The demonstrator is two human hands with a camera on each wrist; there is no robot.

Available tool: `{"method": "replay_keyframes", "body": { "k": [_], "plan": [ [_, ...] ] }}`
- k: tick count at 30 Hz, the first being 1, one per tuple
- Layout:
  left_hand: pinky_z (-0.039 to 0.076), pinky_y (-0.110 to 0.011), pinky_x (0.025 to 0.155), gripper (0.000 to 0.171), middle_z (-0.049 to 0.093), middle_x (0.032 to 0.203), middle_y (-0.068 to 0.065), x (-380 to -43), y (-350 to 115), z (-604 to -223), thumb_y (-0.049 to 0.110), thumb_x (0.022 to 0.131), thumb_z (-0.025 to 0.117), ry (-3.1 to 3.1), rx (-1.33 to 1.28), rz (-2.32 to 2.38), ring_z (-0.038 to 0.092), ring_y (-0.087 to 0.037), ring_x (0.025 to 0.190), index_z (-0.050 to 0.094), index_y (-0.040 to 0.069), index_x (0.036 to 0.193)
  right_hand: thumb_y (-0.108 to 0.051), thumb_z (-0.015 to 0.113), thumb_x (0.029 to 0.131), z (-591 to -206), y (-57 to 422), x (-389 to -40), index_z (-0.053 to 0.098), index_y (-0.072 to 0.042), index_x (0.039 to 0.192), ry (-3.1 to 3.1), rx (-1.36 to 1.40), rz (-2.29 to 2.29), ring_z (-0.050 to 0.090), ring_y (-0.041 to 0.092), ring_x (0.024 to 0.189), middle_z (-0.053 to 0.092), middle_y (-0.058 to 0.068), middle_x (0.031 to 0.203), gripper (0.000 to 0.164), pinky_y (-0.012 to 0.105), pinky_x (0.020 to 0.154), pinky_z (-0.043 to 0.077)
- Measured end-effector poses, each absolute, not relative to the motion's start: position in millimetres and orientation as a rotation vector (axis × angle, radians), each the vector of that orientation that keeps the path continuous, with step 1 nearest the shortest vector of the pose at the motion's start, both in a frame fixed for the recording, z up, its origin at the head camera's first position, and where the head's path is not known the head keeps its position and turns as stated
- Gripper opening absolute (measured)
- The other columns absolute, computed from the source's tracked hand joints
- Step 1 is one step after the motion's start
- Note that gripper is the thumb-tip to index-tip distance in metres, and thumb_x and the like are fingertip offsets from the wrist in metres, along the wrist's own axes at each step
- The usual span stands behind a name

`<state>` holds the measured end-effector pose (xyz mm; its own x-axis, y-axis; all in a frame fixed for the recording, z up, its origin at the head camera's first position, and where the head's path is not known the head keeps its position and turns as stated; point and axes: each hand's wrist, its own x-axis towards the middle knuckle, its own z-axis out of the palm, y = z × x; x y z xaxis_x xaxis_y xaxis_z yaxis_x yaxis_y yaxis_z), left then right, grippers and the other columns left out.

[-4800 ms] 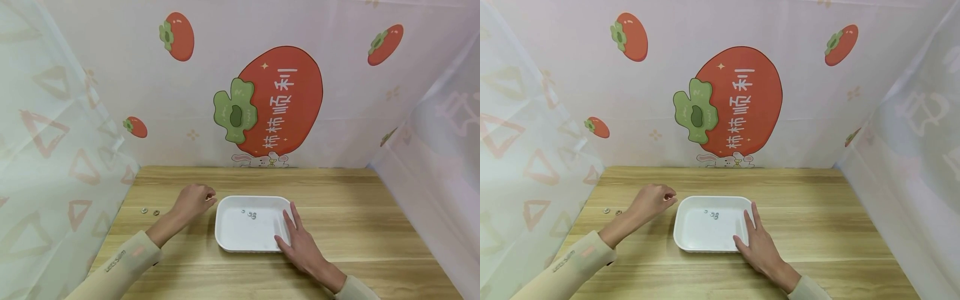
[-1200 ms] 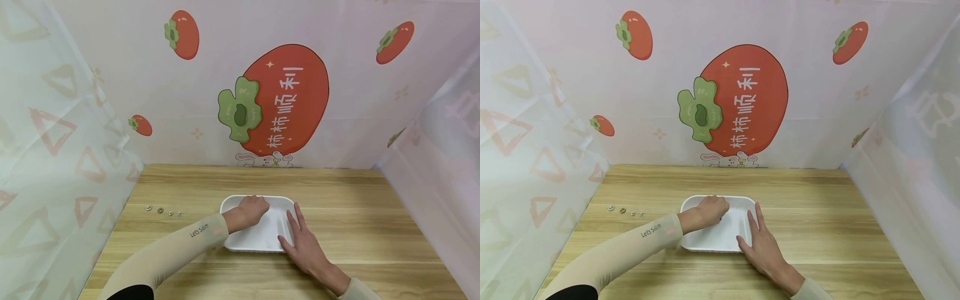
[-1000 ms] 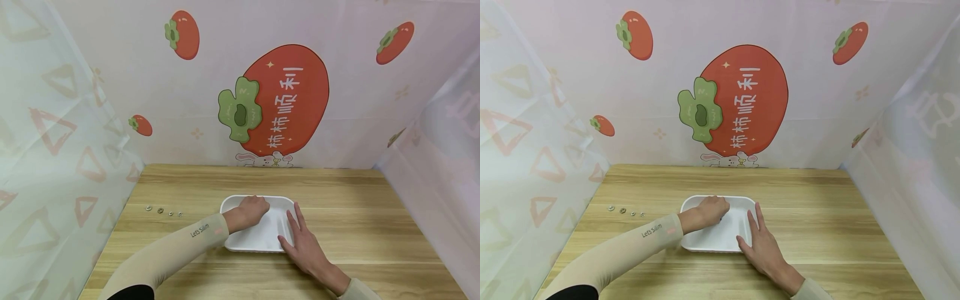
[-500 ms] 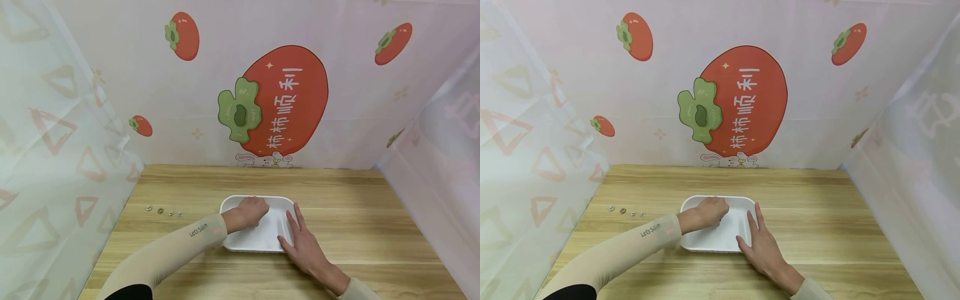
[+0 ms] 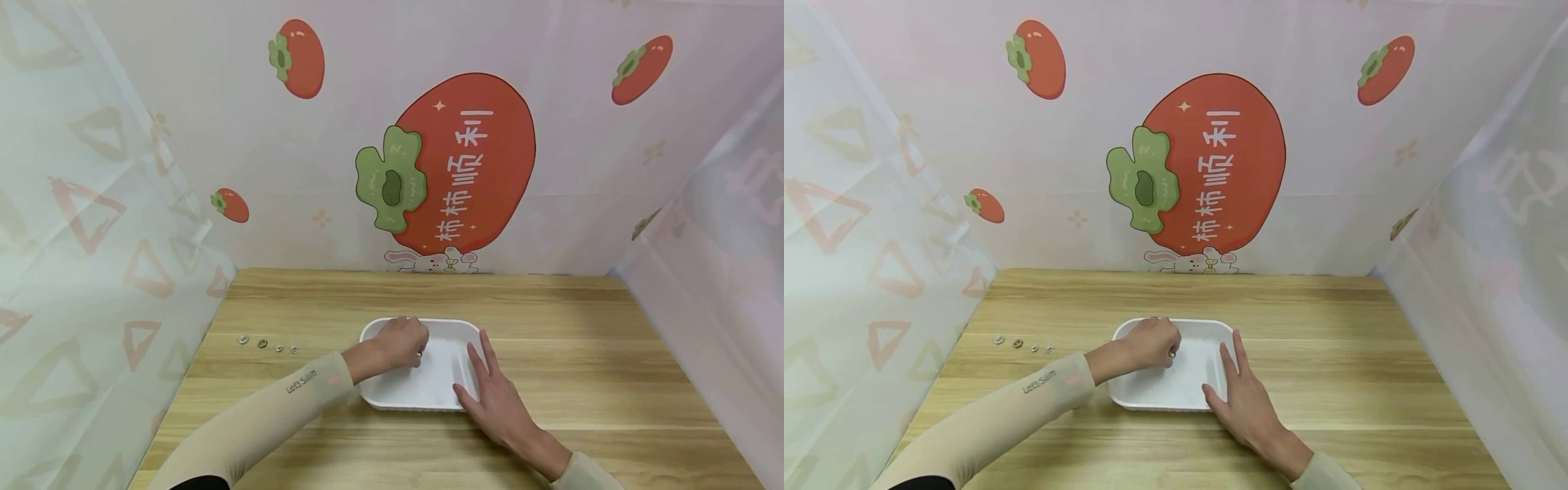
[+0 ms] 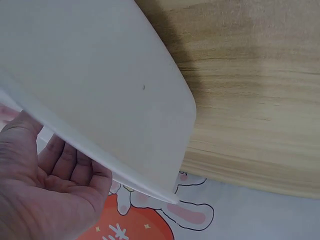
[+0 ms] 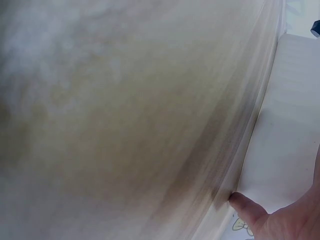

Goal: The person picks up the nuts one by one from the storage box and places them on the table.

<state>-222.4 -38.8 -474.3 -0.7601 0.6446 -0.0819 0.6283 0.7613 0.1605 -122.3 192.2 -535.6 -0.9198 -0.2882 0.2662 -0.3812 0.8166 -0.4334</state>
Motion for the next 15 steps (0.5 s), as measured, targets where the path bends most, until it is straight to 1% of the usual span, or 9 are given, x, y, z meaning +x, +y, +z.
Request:
{"method": "replay_keyframes", "body": {
  "k": [5,9,15],
  "plan": [
    [0.043,-0.021,0.056,0.020,0.061,0.065,0.012,-219.4,-46.6,-470.1,0.015,0.080,0.088,2.837,1.002,0.336,0.052,-0.006,0.060,0.071,0.019,0.071,-0.038,0.068,0.101,-535.5,192.4,-123.0,0.038,0.003,0.160,-2.812,0.525,0.734,0.071,0.037,0.096,0.012,0.019,0.176,0.078,0.056,0.079,0.060],
    [0.043,-0.020,0.058,0.019,0.058,0.065,0.014,-216.3,-52.0,-466.8,0.013,0.080,0.086,2.860,0.995,0.441,0.051,-0.004,0.063,0.071,0.020,0.072,-0.038,0.068,0.100,-535.5,192.2,-122.3,0.039,0.003,0.160,-2.811,0.515,0.739,0.071,0.038,0.096,0.013,0.020,0.175,0.078,0.058,0.080,0.059],
    [0.044,-0.020,0.061,0.011,0.060,0.066,0.014,-210.3,-60.1,-464.5,0.011,0.081,0.084,2.866,0.973,0.620,0.052,-0.002,0.064,0.075,0.017,0.077,-0.039,0.068,0.100,-535.0,191.2,-122.0,0.039,0.003,0.160,-2.819,0.504,0.730,0.071,0.036,0.094,0.014,0.020,0.175,0.079,0.056,0.080,0.060]
  ]
}}
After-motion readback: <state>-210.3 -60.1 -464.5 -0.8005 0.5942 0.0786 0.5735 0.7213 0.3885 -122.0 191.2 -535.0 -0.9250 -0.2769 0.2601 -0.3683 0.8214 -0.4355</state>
